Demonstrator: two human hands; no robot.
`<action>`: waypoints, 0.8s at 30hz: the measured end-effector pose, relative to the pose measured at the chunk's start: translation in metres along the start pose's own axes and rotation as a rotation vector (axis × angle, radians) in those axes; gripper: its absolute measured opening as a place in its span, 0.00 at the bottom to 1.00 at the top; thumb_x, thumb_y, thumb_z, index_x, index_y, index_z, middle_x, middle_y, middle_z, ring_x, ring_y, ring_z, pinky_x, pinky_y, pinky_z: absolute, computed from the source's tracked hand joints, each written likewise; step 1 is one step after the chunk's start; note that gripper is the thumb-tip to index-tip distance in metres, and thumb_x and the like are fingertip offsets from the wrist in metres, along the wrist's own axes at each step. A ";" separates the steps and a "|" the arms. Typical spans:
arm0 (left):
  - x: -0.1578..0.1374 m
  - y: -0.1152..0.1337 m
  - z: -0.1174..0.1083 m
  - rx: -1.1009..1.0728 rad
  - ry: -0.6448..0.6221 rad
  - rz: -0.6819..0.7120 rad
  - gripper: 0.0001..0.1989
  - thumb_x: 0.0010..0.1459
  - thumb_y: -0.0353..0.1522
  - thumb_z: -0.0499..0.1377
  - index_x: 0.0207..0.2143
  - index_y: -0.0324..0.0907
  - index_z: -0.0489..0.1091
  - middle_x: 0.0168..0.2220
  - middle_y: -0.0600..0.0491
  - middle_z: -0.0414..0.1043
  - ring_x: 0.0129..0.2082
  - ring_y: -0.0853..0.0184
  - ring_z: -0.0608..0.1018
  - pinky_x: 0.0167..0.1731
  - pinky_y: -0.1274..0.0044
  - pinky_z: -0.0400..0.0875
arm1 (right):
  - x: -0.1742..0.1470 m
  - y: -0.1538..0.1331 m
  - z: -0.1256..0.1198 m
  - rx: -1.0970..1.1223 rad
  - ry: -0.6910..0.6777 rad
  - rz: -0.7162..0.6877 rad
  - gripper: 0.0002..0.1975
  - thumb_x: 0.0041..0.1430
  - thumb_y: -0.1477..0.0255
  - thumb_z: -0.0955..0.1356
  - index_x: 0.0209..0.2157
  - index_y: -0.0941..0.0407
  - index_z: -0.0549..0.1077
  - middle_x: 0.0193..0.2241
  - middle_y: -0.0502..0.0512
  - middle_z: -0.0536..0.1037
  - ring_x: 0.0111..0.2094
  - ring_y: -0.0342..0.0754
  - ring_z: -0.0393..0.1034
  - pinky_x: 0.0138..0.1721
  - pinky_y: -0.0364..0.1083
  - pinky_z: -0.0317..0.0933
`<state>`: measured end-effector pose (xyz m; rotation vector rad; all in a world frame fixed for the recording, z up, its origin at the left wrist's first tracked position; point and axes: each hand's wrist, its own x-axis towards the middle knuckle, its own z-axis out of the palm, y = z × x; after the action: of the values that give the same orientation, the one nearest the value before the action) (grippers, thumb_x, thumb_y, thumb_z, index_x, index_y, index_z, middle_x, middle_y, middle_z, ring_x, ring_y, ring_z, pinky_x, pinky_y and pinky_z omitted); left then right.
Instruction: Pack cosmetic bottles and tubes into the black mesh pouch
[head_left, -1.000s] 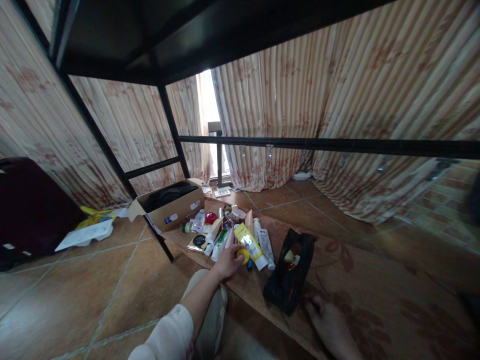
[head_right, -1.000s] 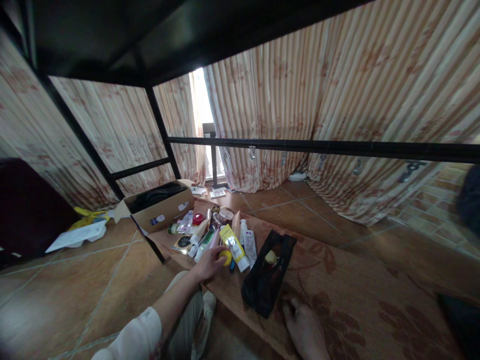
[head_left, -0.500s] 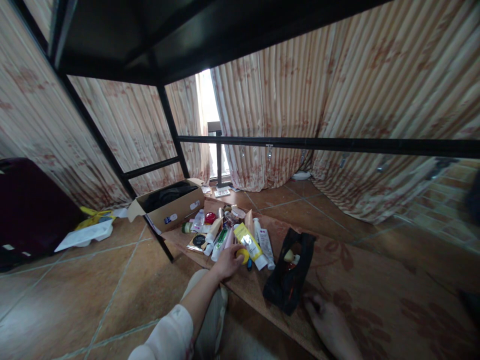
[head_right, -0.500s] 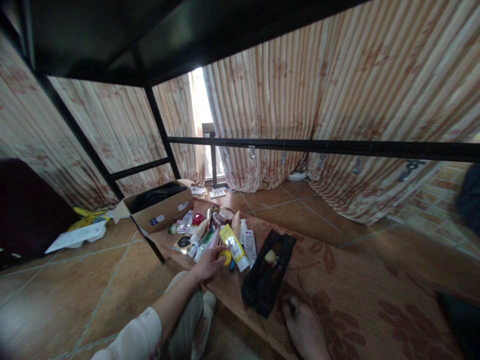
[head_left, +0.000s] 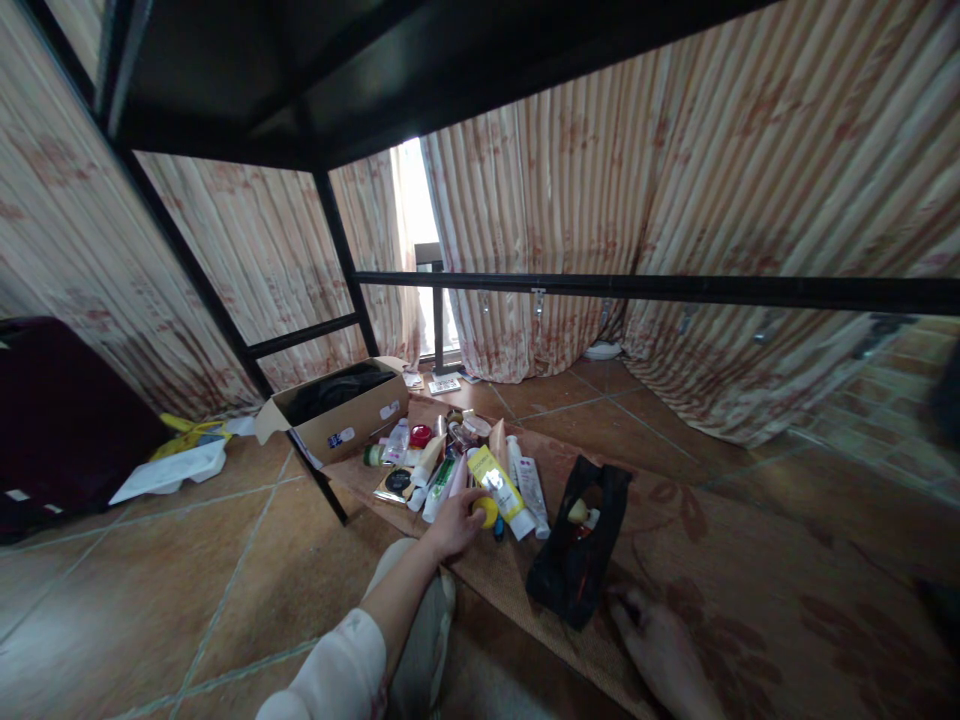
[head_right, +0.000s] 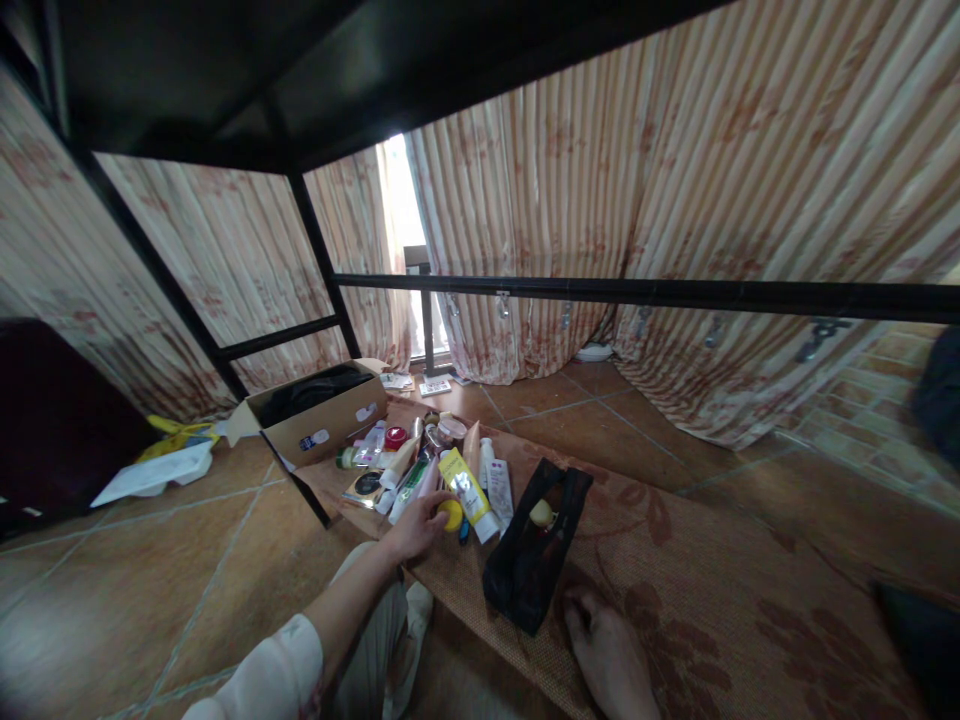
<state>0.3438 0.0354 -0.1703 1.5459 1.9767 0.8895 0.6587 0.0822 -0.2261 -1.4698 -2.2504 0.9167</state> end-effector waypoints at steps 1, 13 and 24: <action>0.000 0.000 0.000 0.001 -0.002 0.001 0.21 0.53 0.26 0.52 0.50 0.39 0.72 0.40 0.51 0.75 0.39 0.65 0.75 0.43 0.76 0.68 | 0.000 0.000 0.000 -0.004 0.002 0.000 0.19 0.61 0.64 0.56 0.41 0.53 0.75 0.39 0.55 0.81 0.41 0.50 0.75 0.42 0.45 0.62; 0.002 -0.003 0.000 0.028 0.011 -0.028 0.22 0.53 0.25 0.50 0.50 0.38 0.72 0.37 0.49 0.75 0.38 0.64 0.75 0.41 0.75 0.68 | 0.001 0.004 0.002 0.005 0.002 -0.006 0.20 0.61 0.63 0.56 0.42 0.53 0.75 0.40 0.55 0.81 0.41 0.50 0.75 0.43 0.45 0.62; 0.003 -0.005 0.001 0.040 0.014 -0.025 0.22 0.54 0.25 0.50 0.50 0.39 0.72 0.36 0.50 0.76 0.38 0.64 0.76 0.40 0.76 0.68 | 0.000 0.000 0.000 0.008 -0.003 0.002 0.20 0.61 0.62 0.56 0.41 0.53 0.75 0.39 0.56 0.80 0.41 0.51 0.75 0.43 0.46 0.62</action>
<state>0.3400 0.0373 -0.1747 1.5368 2.0305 0.8577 0.6591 0.0824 -0.2263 -1.4685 -2.2453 0.9284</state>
